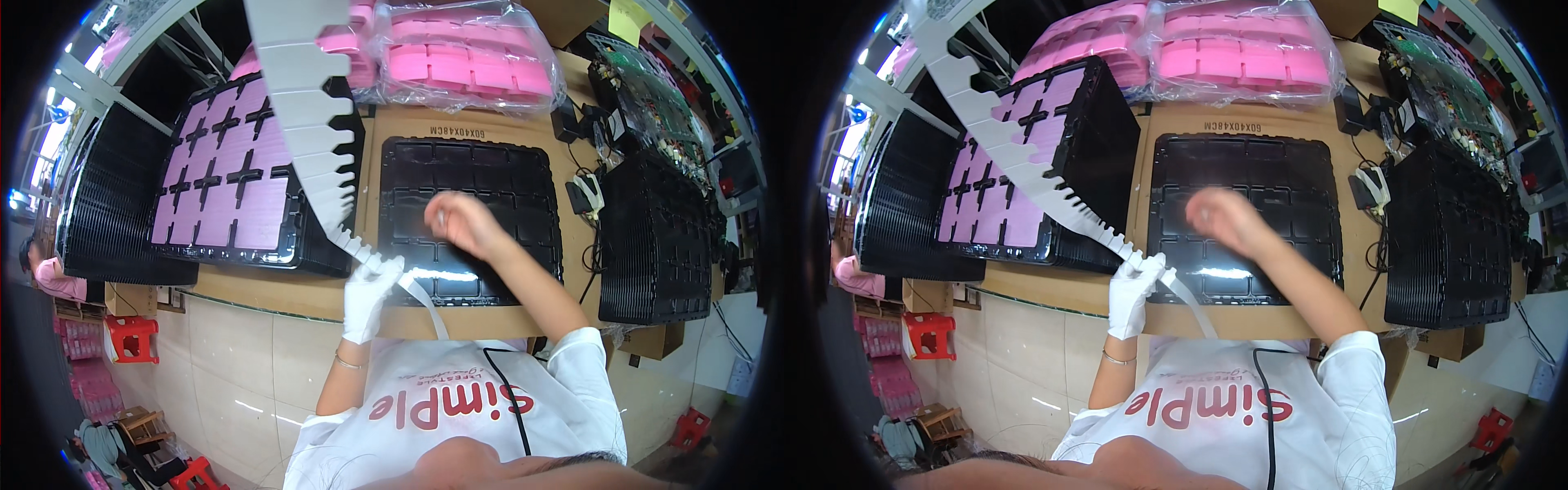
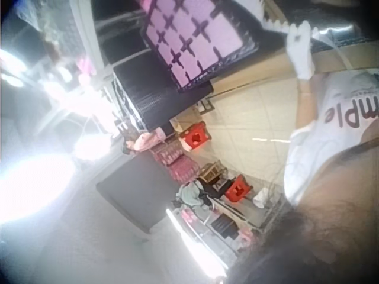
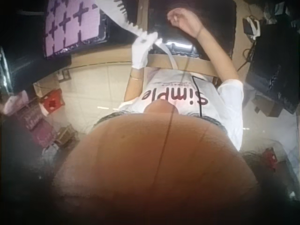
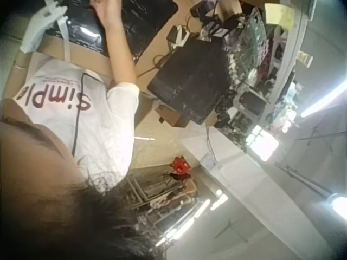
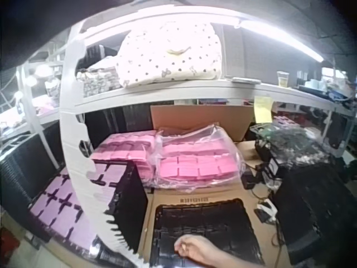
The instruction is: The person assembles black plastic trays by placing pink foam inserts into them. They then use a handheld tool to press down on the foam, securing it within the tray's compartments. The person repeats this process for multiple trays, stacking the completed units to the side.
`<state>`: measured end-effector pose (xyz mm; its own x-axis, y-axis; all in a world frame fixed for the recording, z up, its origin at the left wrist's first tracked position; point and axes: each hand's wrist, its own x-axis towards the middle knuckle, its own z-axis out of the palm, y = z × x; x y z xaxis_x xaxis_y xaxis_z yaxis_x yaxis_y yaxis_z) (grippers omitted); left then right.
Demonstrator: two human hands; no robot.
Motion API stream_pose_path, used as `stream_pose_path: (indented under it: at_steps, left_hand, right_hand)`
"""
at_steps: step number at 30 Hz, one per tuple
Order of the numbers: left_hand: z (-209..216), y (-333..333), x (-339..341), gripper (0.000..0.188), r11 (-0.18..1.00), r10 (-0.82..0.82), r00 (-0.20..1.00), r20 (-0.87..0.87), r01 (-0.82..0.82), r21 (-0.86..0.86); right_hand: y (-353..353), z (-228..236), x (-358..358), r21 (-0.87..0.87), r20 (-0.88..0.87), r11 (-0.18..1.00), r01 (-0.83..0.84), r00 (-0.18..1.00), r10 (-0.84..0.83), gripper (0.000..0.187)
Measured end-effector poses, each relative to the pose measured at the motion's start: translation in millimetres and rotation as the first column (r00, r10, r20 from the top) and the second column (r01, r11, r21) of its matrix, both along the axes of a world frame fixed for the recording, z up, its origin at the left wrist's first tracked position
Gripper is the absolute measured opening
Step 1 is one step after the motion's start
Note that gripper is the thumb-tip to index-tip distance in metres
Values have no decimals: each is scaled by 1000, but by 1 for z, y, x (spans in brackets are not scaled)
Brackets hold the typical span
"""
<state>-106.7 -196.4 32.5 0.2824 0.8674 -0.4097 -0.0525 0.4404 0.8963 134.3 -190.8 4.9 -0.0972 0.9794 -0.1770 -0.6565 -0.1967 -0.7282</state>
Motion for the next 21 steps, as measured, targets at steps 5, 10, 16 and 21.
stream_pose_path:
  at_steps: [5, 10, 16, 21]
  left_hand:
    - [-5, -14, -3, 31, 999, -7, 1000, 1, 7, 43]
    - [-8, -20, -11, 41, 997, -52, 999, 13, 51, 59]
    - [-28, -16, -43, 52, 993, 35, 995, -92, -24, 115]
    - [-34, -19, -45, 48, 992, -12, 982, -187, 35, 120]
  right_hand:
    - [-76, 13, -82, -2, 534, 1000, 27, 845, -21, 12]
    - [-89, 14, -91, 443, 834, 896, -17, 374, -405, 13]
    - [-76, 20, -80, 369, 849, 920, -132, 452, -275, 10]
    - [-34, -6, -70, 264, 957, 892, -367, 218, -194, 9]
